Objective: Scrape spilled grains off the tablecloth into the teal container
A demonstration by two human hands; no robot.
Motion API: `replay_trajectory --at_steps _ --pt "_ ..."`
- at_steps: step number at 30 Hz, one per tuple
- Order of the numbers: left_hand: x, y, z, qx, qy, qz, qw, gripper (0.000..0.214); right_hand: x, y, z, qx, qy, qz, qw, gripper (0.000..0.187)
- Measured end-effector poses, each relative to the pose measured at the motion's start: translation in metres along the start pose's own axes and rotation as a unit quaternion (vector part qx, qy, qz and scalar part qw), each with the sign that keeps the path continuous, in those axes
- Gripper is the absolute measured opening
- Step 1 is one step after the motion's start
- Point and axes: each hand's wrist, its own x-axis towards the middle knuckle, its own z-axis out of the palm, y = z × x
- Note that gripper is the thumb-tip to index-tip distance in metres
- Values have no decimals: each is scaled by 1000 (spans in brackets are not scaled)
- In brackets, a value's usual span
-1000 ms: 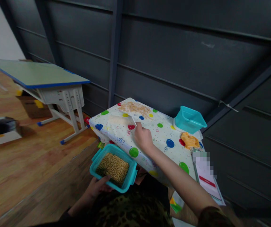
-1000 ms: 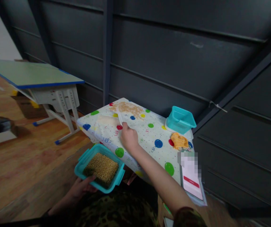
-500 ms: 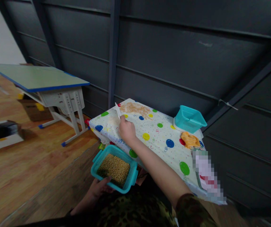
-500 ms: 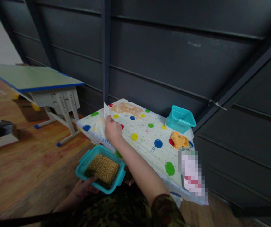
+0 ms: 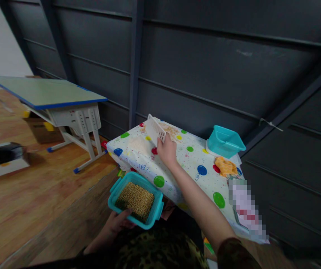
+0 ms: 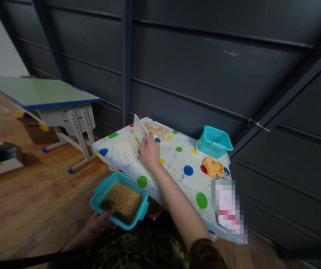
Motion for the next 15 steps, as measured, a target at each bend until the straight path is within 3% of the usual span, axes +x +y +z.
replay_trajectory --at_steps 3,6,10,15 --pt "-4 2 1 2 -6 23 1000 34 14 41 -23 80 120 62 988 32" --pt "-8 4 -1 7 -1 26 1000 29 24 79 -36 146 176 149 962 34" --pt "-2 1 -11 25 0 26 999 24 26 103 -30 214 179 199 940 35" --pt "16 -11 -23 18 -18 0 1000 28 25 106 -11 207 154 218 941 31"
